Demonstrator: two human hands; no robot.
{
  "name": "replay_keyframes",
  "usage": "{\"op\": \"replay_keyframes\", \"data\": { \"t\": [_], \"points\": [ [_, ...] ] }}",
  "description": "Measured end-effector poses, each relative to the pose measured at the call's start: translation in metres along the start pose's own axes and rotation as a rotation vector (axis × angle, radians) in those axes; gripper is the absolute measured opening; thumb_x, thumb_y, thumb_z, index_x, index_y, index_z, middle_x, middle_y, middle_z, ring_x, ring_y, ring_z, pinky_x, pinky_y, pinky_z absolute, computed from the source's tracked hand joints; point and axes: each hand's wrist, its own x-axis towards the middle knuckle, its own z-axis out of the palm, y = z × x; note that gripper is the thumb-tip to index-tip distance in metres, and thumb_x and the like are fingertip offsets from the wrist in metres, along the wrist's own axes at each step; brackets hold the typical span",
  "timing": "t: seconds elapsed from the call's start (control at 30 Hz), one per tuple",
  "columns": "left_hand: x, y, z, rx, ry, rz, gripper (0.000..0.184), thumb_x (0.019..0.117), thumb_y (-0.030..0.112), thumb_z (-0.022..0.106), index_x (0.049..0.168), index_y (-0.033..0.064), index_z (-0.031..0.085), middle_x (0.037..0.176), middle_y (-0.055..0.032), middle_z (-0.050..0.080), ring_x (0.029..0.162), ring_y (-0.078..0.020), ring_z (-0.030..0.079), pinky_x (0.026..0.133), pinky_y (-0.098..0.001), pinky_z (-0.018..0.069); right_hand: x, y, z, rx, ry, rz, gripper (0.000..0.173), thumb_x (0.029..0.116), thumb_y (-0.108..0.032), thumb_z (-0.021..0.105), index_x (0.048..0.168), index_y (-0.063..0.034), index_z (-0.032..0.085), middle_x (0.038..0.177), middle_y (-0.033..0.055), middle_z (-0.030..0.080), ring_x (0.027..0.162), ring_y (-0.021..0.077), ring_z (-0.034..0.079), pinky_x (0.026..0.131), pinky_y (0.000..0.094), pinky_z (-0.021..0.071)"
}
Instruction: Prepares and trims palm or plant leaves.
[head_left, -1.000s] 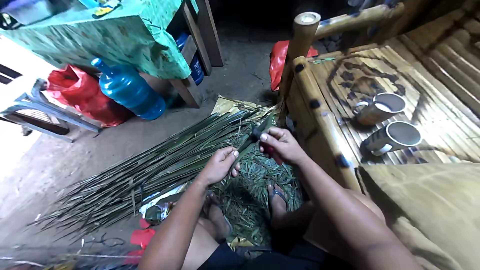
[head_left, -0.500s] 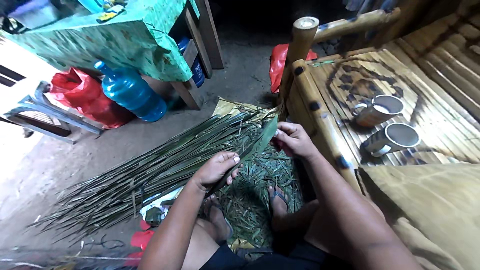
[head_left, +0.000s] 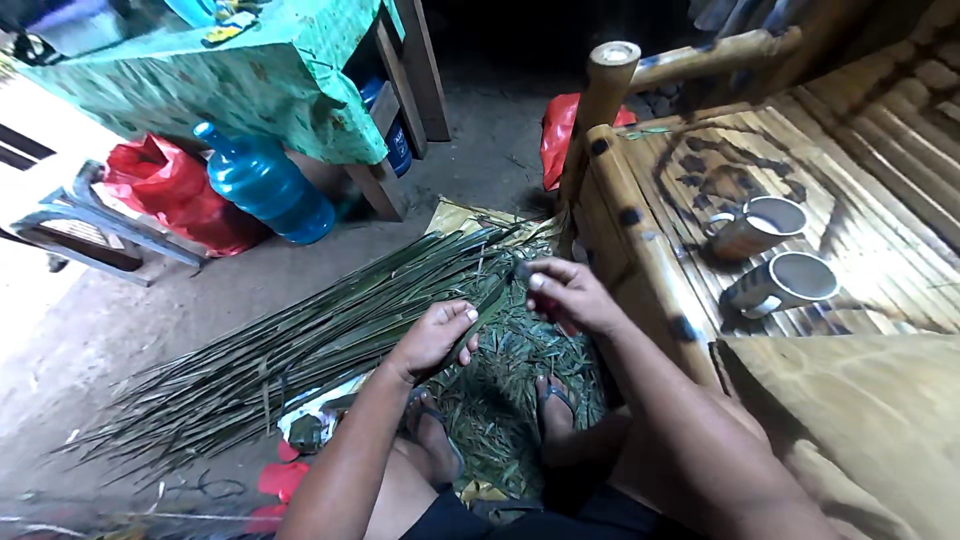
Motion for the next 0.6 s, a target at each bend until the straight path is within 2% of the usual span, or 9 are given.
{"op": "replay_keyframes", "data": {
  "t": [0.07,0.1,0.2,0.37,0.5,0.53,0.6],
  "points": [
    [0.001,0.0,0.001,-0.015,-0.014,-0.009,0.026,0.1104,0.017,0.041,0.106,0.0021,0.062,0.07,-0.003,0.064,0.053,-0.0092,0.062,0.052,-0.022,0.0564,0.002,0.01,0.012,0.006,-0.094,-0.034,0.029,0.1041,-0.02,0.054,0.123,-0.0009,0.064,0.08,0.0061,0.069,0.06,0.0109,0.062,0.056,0.0265,0.055],
    [0.001,0.0,0.001,-0.014,-0.018,-0.009,0.027,0.1104,0.017,0.041,0.106,0.0021,0.062,0.071,-0.0031,0.064,0.053,-0.0094,0.062,0.052,-0.022,0.0565,0.003,0.011,0.013,0.011,-0.087,-0.048,0.028,0.1042,-0.02,0.055,0.121,-0.001,0.066,0.08,0.0054,0.069,0.06,0.0099,0.061,0.056,0.0254,0.0544],
    [-0.001,0.0,0.001,0.044,0.012,0.002,0.026,0.1105,0.017,0.042,0.104,0.0021,0.062,0.072,-0.0032,0.067,0.055,-0.0102,0.064,0.054,-0.0233,0.058,0.007,0.009,0.002,0.016,0.022,-0.06,0.029,0.1055,-0.02,0.054,0.127,-0.0034,0.065,0.079,0.003,0.068,0.06,0.0088,0.061,0.056,0.0243,0.0548],
    [-0.002,-0.002,0.005,0.158,0.041,0.047,0.026,0.1103,0.016,0.043,0.106,0.0002,0.063,0.074,-0.0035,0.069,0.056,-0.0102,0.065,0.055,-0.0233,0.0579,0.009,0.005,-0.019,0.071,0.142,-0.091,0.029,0.1066,-0.02,0.053,0.13,-0.0079,0.064,0.08,0.003,0.067,0.058,0.0087,0.06,0.052,0.0235,0.054],
    [-0.002,-0.002,0.003,0.186,0.06,0.057,0.026,0.1102,0.016,0.043,0.106,0.0002,0.063,0.074,-0.0037,0.07,0.055,-0.0101,0.065,0.054,-0.0234,0.0576,0.008,-0.002,-0.031,0.104,0.339,-0.039,0.032,0.11,-0.025,0.046,0.137,-0.0138,0.058,0.08,0.0016,0.066,0.055,0.008,0.059,0.049,0.0233,0.053],
    [-0.002,-0.001,0.004,0.193,0.072,0.054,0.026,0.1101,0.016,0.043,0.107,0.0002,0.063,0.074,-0.0038,0.07,0.055,-0.0104,0.065,0.054,-0.0237,0.0578,0.008,-0.005,-0.03,0.111,0.344,-0.03,0.032,0.1102,-0.026,0.045,0.139,-0.015,0.056,0.08,0.0016,0.066,0.055,0.0083,0.059,0.049,0.0233,0.0529],
    [-0.001,-0.001,0.005,0.177,0.085,0.046,0.025,0.1098,0.016,0.045,0.109,-0.0005,0.063,0.076,-0.0051,0.071,0.056,-0.0116,0.066,0.054,-0.0244,0.0585,0.006,-0.004,-0.019,0.137,0.245,-0.015,0.034,0.1086,-0.023,0.047,0.141,-0.014,0.054,0.08,0.0025,0.066,0.056,0.0096,0.061,0.051,0.0247,0.0554]
  ]
}}
